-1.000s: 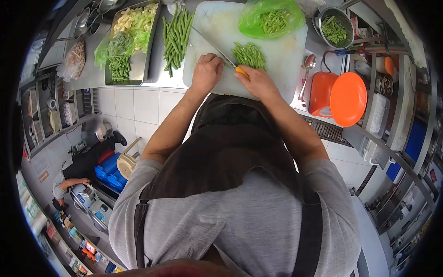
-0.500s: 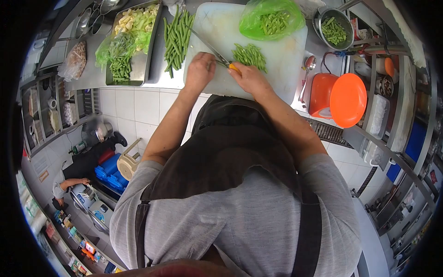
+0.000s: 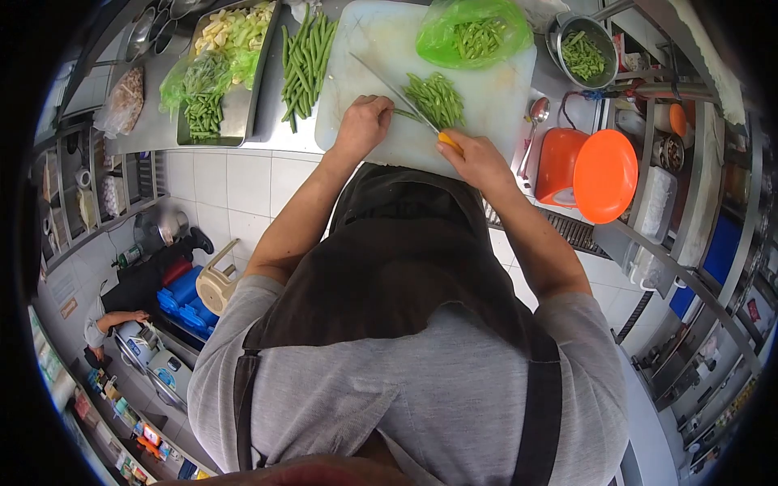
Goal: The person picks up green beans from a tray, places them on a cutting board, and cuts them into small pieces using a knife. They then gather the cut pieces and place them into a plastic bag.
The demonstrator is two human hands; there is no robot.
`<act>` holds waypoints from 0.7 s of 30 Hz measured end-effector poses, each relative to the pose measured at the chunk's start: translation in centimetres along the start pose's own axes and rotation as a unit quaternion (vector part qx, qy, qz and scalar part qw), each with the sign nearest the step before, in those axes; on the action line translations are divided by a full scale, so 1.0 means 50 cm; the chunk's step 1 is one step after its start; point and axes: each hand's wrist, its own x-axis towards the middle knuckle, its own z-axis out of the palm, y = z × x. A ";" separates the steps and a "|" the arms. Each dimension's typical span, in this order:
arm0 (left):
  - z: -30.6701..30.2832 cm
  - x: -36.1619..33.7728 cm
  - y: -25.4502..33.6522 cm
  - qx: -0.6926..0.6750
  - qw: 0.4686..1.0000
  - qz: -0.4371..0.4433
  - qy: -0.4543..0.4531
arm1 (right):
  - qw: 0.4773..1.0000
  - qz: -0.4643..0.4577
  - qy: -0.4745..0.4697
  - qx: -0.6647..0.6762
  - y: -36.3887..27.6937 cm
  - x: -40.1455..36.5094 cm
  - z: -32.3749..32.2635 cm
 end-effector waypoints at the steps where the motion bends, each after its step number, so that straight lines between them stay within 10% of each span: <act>1: 0.003 0.001 0.001 0.006 1.000 0.000 -0.003 | 0.999 0.026 -0.038 -0.006 -0.007 -0.006 -0.011; 21: 0.002 -0.003 0.012 0.009 1.000 0.014 0.018 | 0.998 -0.006 -0.031 0.046 -0.011 0.097 0.060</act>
